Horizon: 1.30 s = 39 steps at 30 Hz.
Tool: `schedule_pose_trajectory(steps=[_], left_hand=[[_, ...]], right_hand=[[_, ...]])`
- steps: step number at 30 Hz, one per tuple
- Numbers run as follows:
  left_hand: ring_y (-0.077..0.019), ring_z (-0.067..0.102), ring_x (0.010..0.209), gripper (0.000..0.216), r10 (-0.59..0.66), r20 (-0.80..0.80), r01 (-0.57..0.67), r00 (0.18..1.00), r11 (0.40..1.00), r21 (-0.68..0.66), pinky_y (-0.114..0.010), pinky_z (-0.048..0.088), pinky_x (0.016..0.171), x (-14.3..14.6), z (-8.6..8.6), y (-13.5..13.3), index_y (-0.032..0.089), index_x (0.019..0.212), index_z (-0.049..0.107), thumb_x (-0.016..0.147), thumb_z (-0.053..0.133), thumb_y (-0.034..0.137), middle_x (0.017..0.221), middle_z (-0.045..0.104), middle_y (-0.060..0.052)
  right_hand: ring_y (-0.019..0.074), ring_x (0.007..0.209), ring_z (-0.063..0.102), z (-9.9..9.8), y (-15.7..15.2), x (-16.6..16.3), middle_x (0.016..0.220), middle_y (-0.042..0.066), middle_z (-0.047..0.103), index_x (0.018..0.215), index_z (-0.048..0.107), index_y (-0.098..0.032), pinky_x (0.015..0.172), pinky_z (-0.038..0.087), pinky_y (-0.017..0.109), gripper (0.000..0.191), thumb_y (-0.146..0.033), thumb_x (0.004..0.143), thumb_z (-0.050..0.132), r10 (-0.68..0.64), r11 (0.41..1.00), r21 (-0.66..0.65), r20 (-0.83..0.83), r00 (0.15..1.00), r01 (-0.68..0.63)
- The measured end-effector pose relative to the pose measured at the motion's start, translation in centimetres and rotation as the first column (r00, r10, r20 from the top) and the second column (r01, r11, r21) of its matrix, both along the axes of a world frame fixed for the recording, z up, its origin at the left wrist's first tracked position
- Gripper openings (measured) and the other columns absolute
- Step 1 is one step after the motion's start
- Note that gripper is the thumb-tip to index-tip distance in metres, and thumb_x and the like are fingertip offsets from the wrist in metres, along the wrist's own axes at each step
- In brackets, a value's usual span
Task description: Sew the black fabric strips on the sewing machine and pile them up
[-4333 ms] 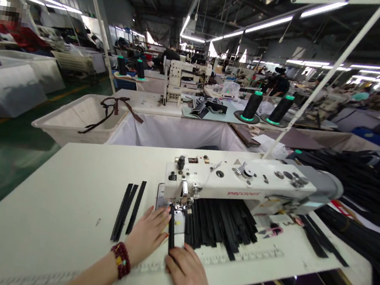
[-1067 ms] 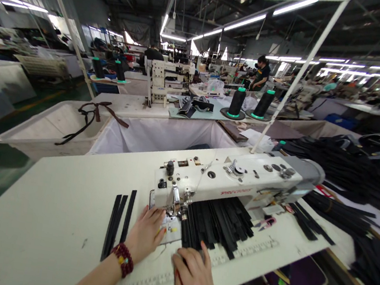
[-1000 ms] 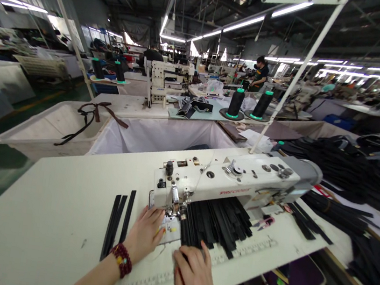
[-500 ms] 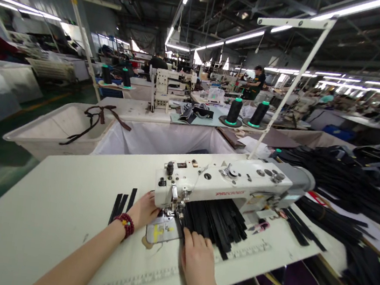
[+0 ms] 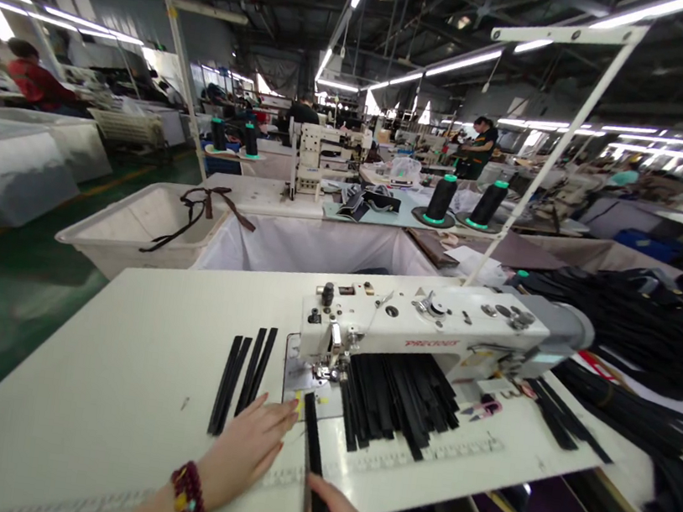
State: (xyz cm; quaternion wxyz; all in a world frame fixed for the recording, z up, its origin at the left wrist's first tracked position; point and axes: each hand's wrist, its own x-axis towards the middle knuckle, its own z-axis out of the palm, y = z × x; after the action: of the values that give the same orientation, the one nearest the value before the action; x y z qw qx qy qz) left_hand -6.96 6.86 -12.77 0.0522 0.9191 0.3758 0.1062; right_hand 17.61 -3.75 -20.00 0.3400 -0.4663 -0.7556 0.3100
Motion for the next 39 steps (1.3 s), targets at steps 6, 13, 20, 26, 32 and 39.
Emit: schedule_pose_trajectory(steps=[6,13,20,26,32,39], left_hand=[[-0.0253,0.057,0.127,0.044,0.019,0.09,-0.023,0.996,0.999,0.045,-0.053,0.043,0.111,2.9,-1.9,1.4,0.018,0.135,0.055,0.092,0.049,0.012,0.141,0.059,-0.011],[-0.0259,0.057,0.126,0.043,0.081,0.058,-0.086,0.995,0.993,0.086,-0.053,0.041,0.113,3.5,-1.7,2.3,0.019,0.135,0.055,0.093,0.051,0.013,0.138,0.061,-0.01],[-0.0271,0.055,0.129,0.04,0.043,-0.074,-0.036,0.996,0.995,0.095,-0.054,0.042,0.111,3.3,-1.4,2.5,0.016,0.133,0.057,0.093,0.05,0.015,0.141,0.059,-0.012],[-0.0271,0.052,0.132,0.04,0.074,-0.038,-0.071,0.997,0.994,0.081,-0.056,0.041,0.111,3.3,-1.8,3.2,0.016,0.134,0.057,0.095,0.05,0.017,0.143,0.058,-0.011],[-0.0277,0.052,0.132,0.04,0.063,-0.006,-0.063,0.998,0.996,0.065,-0.057,0.041,0.111,3.2,-2.1,3.7,0.013,0.133,0.057,0.095,0.048,0.016,0.142,0.059,-0.013],[-0.0276,0.051,0.132,0.039,0.078,0.036,-0.08,0.996,0.994,0.07,-0.056,0.039,0.113,3.3,-2.3,3.6,0.014,0.13,0.06,0.093,0.049,0.016,0.14,0.06,-0.012]], right_hand=[[0.02,0.09,0.069,5.2,4.9,0.0,0.1,0.006,0.072,0.12,0.069,-0.022,0.084,0.056,0.03,0.047,-0.008,0.079,0.051,0.06,0.981,-0.178,-0.114,0.992,-0.08],[0.0248,0.101,0.064,3.7,5.9,0.6,0.113,0.012,0.067,0.117,0.066,-0.022,0.088,0.056,0.039,0.035,-0.013,0.086,0.056,-0.001,0.909,0.401,0.28,0.96,-0.115],[0.0169,0.113,0.064,3.1,6.9,0.8,0.115,0.007,0.072,0.116,0.063,-0.019,0.115,0.038,0.04,0.027,-0.012,0.096,0.047,0.012,0.79,0.571,0.353,0.936,-0.225],[0.018,0.116,0.064,4.1,7.5,0.3,0.117,0.006,0.072,0.116,0.065,-0.018,0.122,0.024,0.046,0.032,-0.008,0.094,0.044,-0.052,0.814,0.557,0.352,0.935,-0.164],[0.0193,0.117,0.062,3.9,7.3,0.2,0.118,0.007,0.072,0.117,0.064,-0.017,0.123,0.017,0.047,0.034,-0.007,0.088,0.049,-0.061,0.833,0.538,0.326,0.943,-0.132],[0.0183,0.117,0.062,4.3,7.2,0.1,0.12,0.004,0.071,0.118,0.064,-0.017,0.124,0.005,0.044,0.036,-0.007,0.09,0.044,-0.057,0.841,0.526,0.321,0.945,-0.128]])
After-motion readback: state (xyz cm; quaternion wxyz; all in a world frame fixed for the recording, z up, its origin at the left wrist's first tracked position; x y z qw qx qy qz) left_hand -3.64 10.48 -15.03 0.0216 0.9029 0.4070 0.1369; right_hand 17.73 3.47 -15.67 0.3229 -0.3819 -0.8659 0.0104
